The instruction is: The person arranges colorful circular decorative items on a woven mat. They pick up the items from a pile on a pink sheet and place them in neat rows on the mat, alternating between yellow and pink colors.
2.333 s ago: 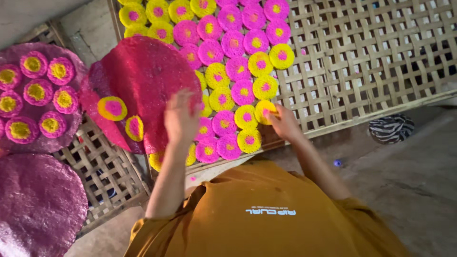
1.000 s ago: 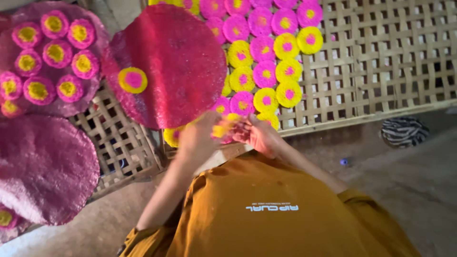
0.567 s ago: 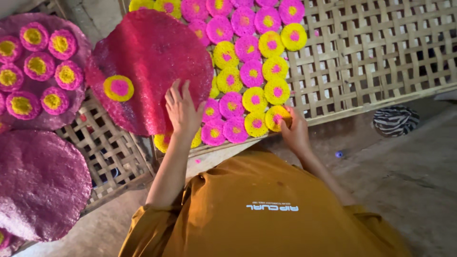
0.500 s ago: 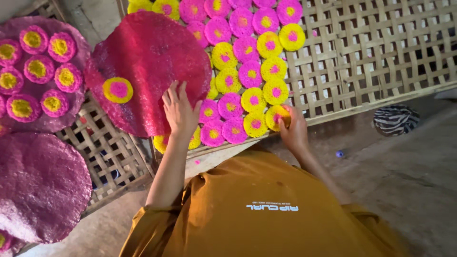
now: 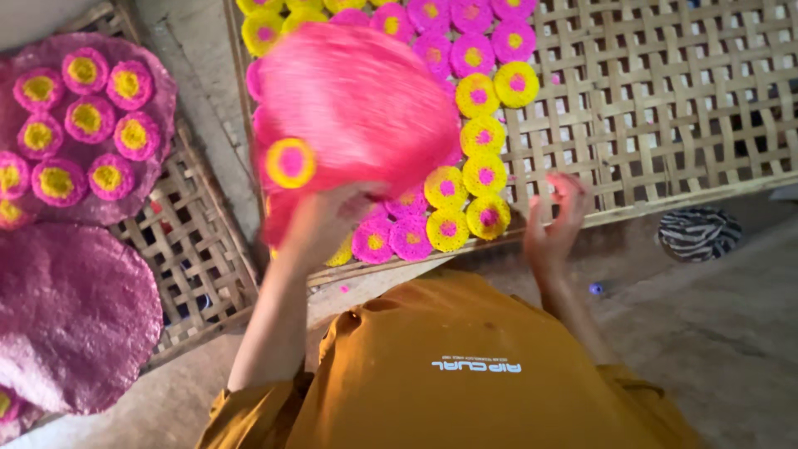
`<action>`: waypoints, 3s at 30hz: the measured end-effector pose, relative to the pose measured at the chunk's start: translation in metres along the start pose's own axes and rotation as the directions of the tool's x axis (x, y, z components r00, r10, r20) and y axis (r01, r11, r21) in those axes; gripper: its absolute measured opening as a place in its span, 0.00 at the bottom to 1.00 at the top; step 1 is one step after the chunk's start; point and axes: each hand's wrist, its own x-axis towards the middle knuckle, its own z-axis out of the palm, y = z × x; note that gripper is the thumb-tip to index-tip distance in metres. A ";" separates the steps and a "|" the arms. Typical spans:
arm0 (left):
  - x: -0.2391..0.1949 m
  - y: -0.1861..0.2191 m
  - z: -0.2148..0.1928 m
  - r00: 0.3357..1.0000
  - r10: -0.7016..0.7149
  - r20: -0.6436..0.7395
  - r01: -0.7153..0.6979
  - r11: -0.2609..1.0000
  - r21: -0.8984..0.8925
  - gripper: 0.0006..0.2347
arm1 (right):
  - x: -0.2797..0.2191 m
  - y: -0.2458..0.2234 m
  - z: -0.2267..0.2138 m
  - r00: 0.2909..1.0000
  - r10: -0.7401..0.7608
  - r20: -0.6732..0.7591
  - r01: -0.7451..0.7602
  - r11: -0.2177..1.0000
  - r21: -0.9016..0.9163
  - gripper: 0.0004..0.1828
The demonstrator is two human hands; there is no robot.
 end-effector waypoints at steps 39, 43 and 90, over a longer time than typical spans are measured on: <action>0.145 -0.049 0.096 0.969 0.095 -0.228 -0.131 0.981 -0.146 0.12 | 0.152 0.079 0.083 0.702 0.121 0.702 -0.575 0.678 0.458 0.18; 0.153 -0.046 0.104 0.904 0.280 -0.322 -0.159 0.921 0.355 0.11 | 0.155 0.138 0.051 0.765 0.190 0.616 -0.552 0.686 0.473 0.16; -0.412 -0.385 -0.248 -0.411 -0.004 -0.912 0.339 0.928 -0.157 0.06 | -0.027 -0.087 0.167 0.926 -0.341 0.164 0.279 0.908 0.312 0.06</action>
